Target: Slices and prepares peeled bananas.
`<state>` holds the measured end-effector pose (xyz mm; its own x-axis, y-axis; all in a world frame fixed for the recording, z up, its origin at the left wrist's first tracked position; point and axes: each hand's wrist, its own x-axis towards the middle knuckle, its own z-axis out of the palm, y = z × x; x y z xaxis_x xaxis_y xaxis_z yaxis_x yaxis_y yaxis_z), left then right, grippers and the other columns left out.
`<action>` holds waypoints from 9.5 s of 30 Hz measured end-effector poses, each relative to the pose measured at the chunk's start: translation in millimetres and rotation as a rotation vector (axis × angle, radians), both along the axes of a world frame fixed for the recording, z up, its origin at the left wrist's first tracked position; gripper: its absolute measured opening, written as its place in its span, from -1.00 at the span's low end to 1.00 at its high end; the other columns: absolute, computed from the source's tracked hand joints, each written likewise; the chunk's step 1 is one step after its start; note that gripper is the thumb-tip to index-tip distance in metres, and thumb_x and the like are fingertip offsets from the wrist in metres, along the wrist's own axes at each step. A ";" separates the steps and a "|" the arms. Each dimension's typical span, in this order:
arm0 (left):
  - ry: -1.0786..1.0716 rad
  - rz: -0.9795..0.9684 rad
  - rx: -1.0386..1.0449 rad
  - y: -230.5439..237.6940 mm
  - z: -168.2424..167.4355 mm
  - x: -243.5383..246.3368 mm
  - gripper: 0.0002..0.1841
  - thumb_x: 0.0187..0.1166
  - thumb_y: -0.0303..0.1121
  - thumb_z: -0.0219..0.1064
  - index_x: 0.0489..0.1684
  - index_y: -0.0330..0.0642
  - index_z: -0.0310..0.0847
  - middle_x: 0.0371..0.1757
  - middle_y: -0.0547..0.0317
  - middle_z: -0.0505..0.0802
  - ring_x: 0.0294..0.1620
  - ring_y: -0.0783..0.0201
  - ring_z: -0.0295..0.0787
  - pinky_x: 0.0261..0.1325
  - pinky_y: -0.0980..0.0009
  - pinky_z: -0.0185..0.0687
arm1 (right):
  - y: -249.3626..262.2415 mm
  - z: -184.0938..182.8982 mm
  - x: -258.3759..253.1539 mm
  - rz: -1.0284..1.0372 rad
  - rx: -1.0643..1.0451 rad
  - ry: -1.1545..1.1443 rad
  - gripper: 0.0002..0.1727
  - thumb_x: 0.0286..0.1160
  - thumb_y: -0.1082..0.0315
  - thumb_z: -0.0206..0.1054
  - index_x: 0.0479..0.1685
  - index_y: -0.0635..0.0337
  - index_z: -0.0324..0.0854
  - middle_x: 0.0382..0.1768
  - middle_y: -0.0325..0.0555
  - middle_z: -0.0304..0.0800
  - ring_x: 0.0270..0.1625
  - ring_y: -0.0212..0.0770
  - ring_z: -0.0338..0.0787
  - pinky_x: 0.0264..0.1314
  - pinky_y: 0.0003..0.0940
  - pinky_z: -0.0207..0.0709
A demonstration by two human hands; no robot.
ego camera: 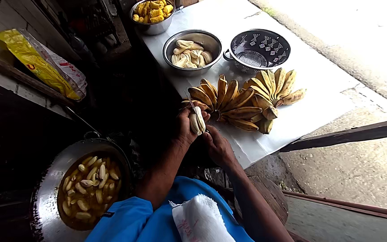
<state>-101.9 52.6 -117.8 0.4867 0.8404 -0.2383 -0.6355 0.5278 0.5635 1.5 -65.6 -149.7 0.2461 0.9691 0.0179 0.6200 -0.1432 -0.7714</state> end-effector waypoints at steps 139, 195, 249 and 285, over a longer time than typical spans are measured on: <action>0.326 0.189 -0.061 5.2 0.3 22.3 -0.63 0.94 -0.19 -0.21 0.26 -0.20 0.44 -0.25 -0.01 0.75 -0.36 0.12 0.79 -0.31 0.20 0.79 | -18.7 -1.4 -4.9 -0.021 -0.163 -0.103 -0.52 0.84 -0.08 -0.07 0.48 -0.06 0.48 -0.23 -0.01 0.84 -0.12 0.04 0.86 -0.05 0.15 0.66; 0.385 0.207 0.014 -4.9 -4.5 20.5 -0.70 0.90 -0.33 -0.17 0.43 -0.13 0.33 -0.12 -0.03 0.76 -0.32 0.11 0.82 -0.32 0.18 0.82 | -17.0 -5.5 -8.2 -0.060 -0.243 -0.227 -0.51 0.83 -0.04 -0.05 0.48 0.02 0.48 -0.19 0.05 0.85 -0.12 0.13 0.87 -0.09 0.18 0.66; 0.340 0.055 0.110 -10.1 -12.7 21.2 -0.68 0.87 -0.11 0.04 0.38 -0.01 0.51 0.02 0.06 0.80 -0.11 0.18 0.83 0.04 0.19 0.80 | -9.9 -16.2 15.5 -0.048 -0.064 0.368 -0.57 0.79 -0.02 0.10 0.35 0.05 0.56 -0.37 -0.21 0.72 -0.44 -0.29 0.69 -0.34 -0.29 0.63; 0.624 0.320 -0.114 127.8 6.3 84.5 -0.49 0.68 -0.43 0.22 0.59 -0.24 0.20 0.15 -0.20 0.63 -0.22 0.10 0.76 -0.21 0.28 0.79 | -32.4 -39.9 89.6 -0.538 0.313 0.756 -0.54 0.83 0.30 -0.10 0.62 0.25 0.19 -0.36 -0.15 0.77 -0.69 -0.39 0.55 -0.66 -0.53 0.49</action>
<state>-17.3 180.4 -111.5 -0.0354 0.8727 -0.4870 -0.3459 0.4465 0.8252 91.1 -98.1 -189.6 0.7058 0.7028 -0.0893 -0.1415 0.0164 -0.9898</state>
